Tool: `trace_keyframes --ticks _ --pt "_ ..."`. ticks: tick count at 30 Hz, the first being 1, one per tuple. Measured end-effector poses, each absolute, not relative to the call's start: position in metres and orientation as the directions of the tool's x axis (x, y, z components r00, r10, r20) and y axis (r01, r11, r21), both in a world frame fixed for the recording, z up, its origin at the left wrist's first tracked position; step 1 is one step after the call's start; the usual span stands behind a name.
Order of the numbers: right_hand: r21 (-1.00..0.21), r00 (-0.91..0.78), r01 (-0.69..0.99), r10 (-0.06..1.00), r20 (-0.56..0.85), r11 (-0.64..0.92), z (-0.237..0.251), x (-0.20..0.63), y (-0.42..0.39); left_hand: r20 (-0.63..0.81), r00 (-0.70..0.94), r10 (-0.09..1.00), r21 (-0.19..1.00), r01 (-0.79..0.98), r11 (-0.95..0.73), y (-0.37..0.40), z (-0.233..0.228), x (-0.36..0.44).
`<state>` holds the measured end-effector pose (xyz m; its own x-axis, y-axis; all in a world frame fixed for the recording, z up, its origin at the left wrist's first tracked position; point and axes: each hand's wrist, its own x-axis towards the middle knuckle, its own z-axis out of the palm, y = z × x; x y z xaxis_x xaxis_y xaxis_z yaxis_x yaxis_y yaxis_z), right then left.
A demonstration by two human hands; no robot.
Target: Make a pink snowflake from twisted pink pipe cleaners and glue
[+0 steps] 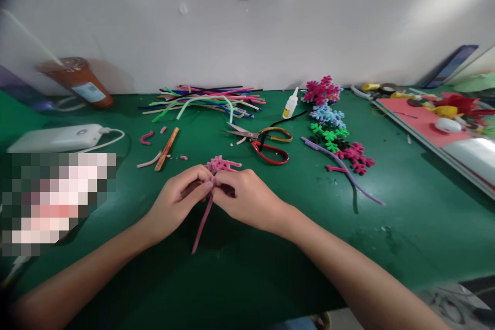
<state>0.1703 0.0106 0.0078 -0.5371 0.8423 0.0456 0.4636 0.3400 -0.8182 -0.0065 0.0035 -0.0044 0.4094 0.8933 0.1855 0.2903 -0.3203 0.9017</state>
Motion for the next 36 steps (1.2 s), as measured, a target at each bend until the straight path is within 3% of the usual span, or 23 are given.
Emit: trace_keyframes --ticks 12,20,27,30,36 --pt "-0.703 -0.63 0.486 0.766 0.13 0.519 0.0108 0.179 0.013 0.098 0.538 0.838 0.879 0.347 -0.325 0.0052 0.0006 -0.0083" --pt "-0.726 -0.638 0.47 0.762 0.113 0.501 0.0147 0.1797 0.0126 0.091 0.483 0.871 0.928 0.276 -0.25 0.0066 0.001 -0.0084" --pt "-0.689 -0.596 0.55 0.8 0.072 0.472 0.0105 0.1786 0.0121 0.142 0.462 0.876 0.884 0.339 -0.322 0.0073 -0.0018 -0.0102" --pt "-0.637 -0.576 0.584 0.81 0.111 0.503 0.0093 0.1789 0.012 0.149 0.446 0.883 0.877 0.354 -0.326 0.0082 -0.0029 -0.0097" --pt "-0.406 -0.582 0.646 0.761 0.286 0.646 0.0075 0.1774 0.0085 0.172 0.353 0.92 0.9 0.322 -0.292 0.0054 0.0003 -0.0062"
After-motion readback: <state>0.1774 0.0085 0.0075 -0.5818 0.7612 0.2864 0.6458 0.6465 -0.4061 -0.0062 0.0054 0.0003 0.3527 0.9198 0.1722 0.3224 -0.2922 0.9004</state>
